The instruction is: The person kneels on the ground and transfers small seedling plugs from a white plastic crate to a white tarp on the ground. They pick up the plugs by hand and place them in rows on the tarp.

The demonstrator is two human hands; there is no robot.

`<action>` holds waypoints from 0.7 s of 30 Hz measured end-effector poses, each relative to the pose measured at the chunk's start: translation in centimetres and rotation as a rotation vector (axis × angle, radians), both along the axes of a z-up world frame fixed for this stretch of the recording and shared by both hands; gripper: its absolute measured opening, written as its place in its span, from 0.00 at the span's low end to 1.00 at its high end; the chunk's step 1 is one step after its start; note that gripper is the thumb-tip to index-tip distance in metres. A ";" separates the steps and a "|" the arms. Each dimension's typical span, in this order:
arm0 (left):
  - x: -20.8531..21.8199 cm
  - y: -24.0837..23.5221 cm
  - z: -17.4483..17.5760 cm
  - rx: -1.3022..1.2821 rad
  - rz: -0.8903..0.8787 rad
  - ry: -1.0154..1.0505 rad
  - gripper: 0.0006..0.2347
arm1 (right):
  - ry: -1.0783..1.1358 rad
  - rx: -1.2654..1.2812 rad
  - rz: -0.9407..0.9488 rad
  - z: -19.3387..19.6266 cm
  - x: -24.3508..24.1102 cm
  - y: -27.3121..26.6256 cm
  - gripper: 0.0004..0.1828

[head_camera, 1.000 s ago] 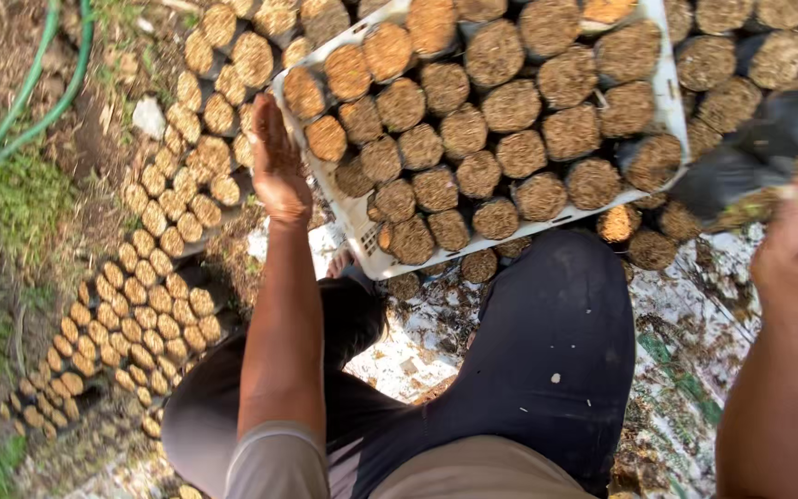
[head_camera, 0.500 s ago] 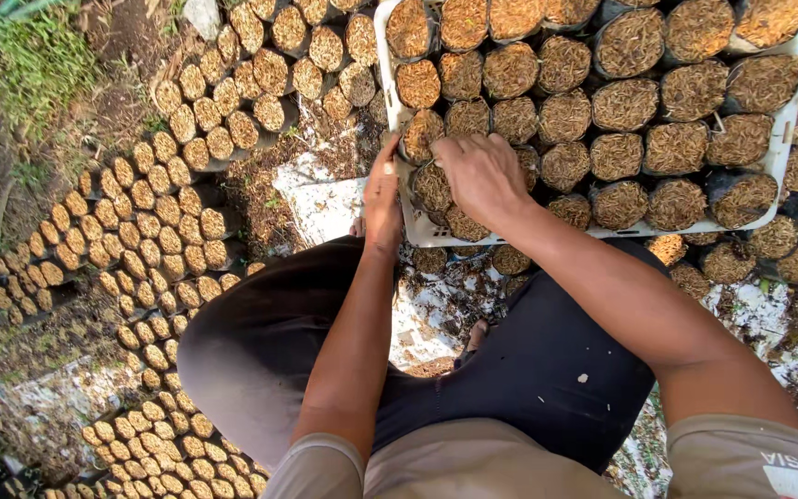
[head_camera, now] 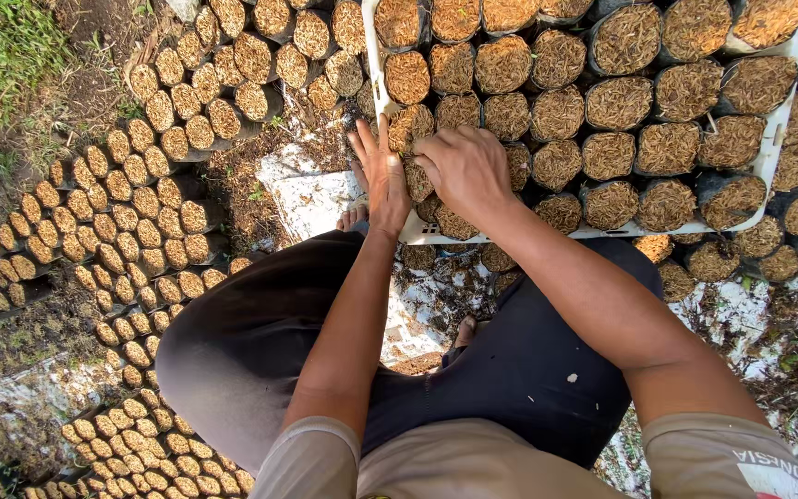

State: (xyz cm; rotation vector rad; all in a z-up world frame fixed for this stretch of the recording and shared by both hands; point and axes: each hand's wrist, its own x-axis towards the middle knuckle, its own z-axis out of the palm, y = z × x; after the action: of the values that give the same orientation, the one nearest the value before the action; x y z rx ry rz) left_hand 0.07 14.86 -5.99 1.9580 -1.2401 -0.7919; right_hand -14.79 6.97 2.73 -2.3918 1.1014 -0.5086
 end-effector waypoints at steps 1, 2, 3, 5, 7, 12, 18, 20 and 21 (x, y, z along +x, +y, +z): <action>0.1 0.4 -0.3 -0.041 0.004 0.077 0.31 | -0.033 0.004 0.006 -0.1 0.0 0.3 0.10; 0.1 1.0 -0.5 -0.083 0.009 0.153 0.32 | -0.065 0.008 0.011 -0.2 0.2 0.6 0.12; 0.0 1.2 -0.7 -0.145 0.025 0.232 0.32 | -0.097 0.006 0.014 -0.2 0.3 0.6 0.14; -0.4 2.1 -0.8 -0.266 0.054 0.390 0.32 | -0.122 -0.023 0.042 -0.1 0.7 0.7 0.06; -1.1 3.1 -0.7 -0.205 -0.018 0.151 0.30 | -0.163 -0.014 0.044 0.6 1.3 0.7 0.02; -2.1 3.3 0.7 -0.086 -0.072 -0.073 0.26 | -0.315 -0.061 -0.068 4.4 -2.4 -1.4 0.07; -3.4 2.6 2.7 0.013 -0.117 -0.010 0.30 | -0.493 0.059 -0.377 8.0 -21.3 0.6 0.09; -3.7 1.9 3.3 0.017 -0.086 0.045 0.34 | -0.461 0.063 -0.609 7.5 -28.8 3.7 0.08; -4.0 1.9 3.6 0.001 -0.054 0.083 0.36 | -0.398 0.105 -0.750 6.6 -32.4 5.3 0.06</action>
State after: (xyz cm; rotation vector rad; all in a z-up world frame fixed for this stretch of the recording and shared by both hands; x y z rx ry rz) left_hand -3.89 16.75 -2.40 1.8803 -1.2478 -0.8915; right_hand -47.20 12.27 9.32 -1.6171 1.7455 -1.0771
